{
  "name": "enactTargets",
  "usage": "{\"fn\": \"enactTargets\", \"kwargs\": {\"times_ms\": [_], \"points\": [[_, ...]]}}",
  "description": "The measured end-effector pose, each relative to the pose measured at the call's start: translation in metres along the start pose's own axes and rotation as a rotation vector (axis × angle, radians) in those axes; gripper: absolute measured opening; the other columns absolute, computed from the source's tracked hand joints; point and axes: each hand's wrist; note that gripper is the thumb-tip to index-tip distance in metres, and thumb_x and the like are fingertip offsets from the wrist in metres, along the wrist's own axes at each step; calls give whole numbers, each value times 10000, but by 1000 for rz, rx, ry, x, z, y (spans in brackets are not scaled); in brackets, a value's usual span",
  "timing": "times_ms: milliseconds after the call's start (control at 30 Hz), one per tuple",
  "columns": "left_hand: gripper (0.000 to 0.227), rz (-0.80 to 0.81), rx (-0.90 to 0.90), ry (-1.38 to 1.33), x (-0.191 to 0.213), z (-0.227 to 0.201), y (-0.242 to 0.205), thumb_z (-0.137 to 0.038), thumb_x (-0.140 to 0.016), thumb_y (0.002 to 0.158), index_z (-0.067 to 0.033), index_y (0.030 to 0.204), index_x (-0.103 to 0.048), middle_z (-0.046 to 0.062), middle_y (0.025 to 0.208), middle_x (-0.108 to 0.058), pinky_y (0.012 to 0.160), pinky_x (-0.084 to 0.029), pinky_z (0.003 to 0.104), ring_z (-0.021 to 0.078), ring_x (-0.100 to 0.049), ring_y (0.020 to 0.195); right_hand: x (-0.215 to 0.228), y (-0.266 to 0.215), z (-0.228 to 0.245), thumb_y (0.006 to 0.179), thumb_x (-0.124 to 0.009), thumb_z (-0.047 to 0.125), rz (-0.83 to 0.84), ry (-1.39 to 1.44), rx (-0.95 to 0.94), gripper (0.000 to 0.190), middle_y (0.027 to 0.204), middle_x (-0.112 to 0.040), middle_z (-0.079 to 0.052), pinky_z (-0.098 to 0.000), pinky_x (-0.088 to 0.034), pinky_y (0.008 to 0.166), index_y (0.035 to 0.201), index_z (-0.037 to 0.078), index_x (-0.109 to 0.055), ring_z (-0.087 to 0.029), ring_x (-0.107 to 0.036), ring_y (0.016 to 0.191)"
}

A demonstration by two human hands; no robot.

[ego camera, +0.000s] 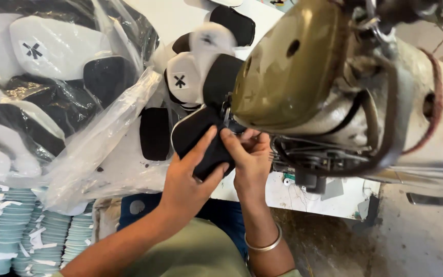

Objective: The person operates an industrial sewing machine to stitch black shoe parts. They guide the material under the needle, trim excess thread with scissors, and reposition the parts for continuous stitching.

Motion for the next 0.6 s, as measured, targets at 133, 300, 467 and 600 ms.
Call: {"fn": "enactTargets", "kwargs": {"times_ms": [133,300,467,600], "points": [[722,74,-15,-1,14,5,21,-65,-859,779,-82,1443,-576,157,1341,-669,1069,-483,359,273,-635,1254,5,6,-19,935,-802,-60,-48,75,87,330,846,-552,63,-175,-440,722,954,86,-506,-13,-504,760],[708,190,-95,-37,31,14,34,-58,-855,789,-90,1444,-587,139,1360,-663,1097,-472,349,234,-627,1272,3,-3,-5,886,-774,-83,54,147,39,382,870,-592,16,-205,-508,827,1017,103,-468,-45,-580,824],[701,309,-85,-117,40,12,51,-42,-835,811,-84,1462,-578,97,1346,-701,1115,-463,331,187,-641,1266,4,-6,-4,876,-776,-106,118,200,11,426,920,-598,6,-231,-535,858,1061,108,-457,-56,-597,864],[713,401,71,-158,47,8,68,-85,-817,814,-91,1479,-560,61,1313,-722,1059,-489,303,130,-649,1182,4,-9,-6,899,-765,-101,104,213,2,391,920,-599,-1,-231,-532,824,1043,103,-465,-62,-599,865]]}}
Point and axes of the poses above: each hand's wrist, its own y-axis towards the middle knuckle, its own x-axis out of the back of the hand, z = x × y
